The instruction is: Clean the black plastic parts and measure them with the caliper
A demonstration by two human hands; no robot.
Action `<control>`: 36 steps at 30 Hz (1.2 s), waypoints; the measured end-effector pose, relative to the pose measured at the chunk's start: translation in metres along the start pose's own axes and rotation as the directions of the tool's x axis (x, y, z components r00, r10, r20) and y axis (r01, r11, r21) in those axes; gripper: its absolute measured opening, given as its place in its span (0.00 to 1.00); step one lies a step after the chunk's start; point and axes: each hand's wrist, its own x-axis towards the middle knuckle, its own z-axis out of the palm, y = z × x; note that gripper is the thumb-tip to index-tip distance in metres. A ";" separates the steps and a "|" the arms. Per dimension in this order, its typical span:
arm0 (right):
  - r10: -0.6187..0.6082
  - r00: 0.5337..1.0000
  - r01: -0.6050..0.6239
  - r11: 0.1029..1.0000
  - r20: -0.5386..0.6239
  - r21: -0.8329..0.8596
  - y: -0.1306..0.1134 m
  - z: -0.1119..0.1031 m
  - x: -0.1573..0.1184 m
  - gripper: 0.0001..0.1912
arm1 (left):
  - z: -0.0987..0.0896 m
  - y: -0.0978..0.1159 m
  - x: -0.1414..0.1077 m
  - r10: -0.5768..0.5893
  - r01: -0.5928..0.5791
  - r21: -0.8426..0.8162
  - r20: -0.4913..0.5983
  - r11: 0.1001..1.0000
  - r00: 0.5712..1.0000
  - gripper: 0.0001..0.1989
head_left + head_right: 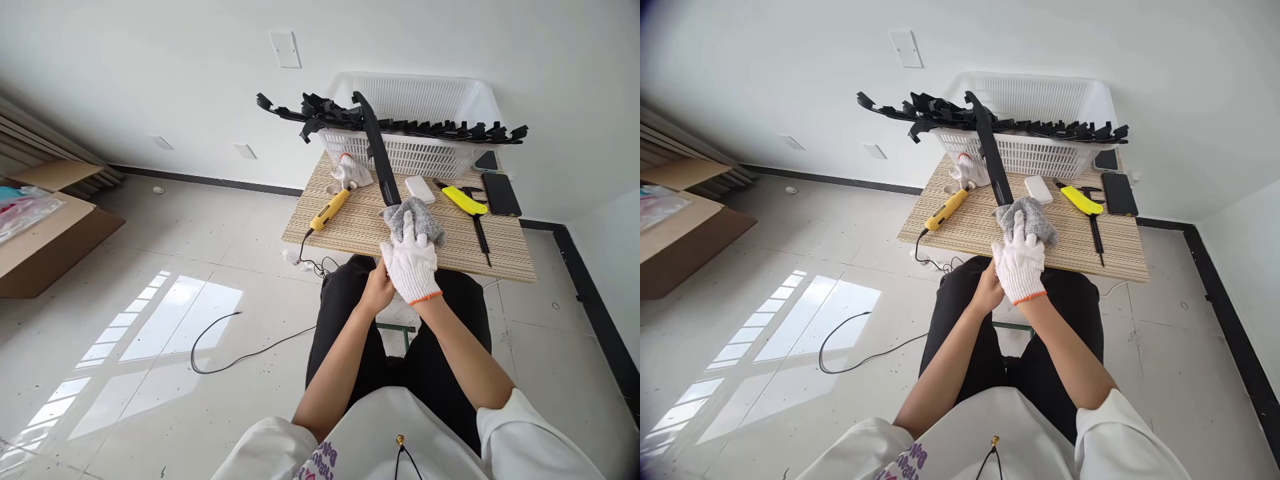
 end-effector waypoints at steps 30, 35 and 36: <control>0.104 0.992 -0.015 0.646 -0.068 0.763 0.051 -0.014 -0.028 0.15 | -0.009 0.015 0.002 -0.064 0.068 -0.041 0.102 0.997 0.993 0.22; 0.124 0.992 -0.042 0.508 -0.025 0.861 0.063 -0.021 -0.023 0.17 | -0.009 0.015 0.002 -0.065 0.103 -0.181 0.207 0.978 0.976 0.20; 0.176 0.984 -0.066 0.505 -0.028 0.860 0.064 -0.021 -0.020 0.17 | -0.009 0.016 0.002 -0.067 0.116 -0.201 0.236 0.973 0.970 0.21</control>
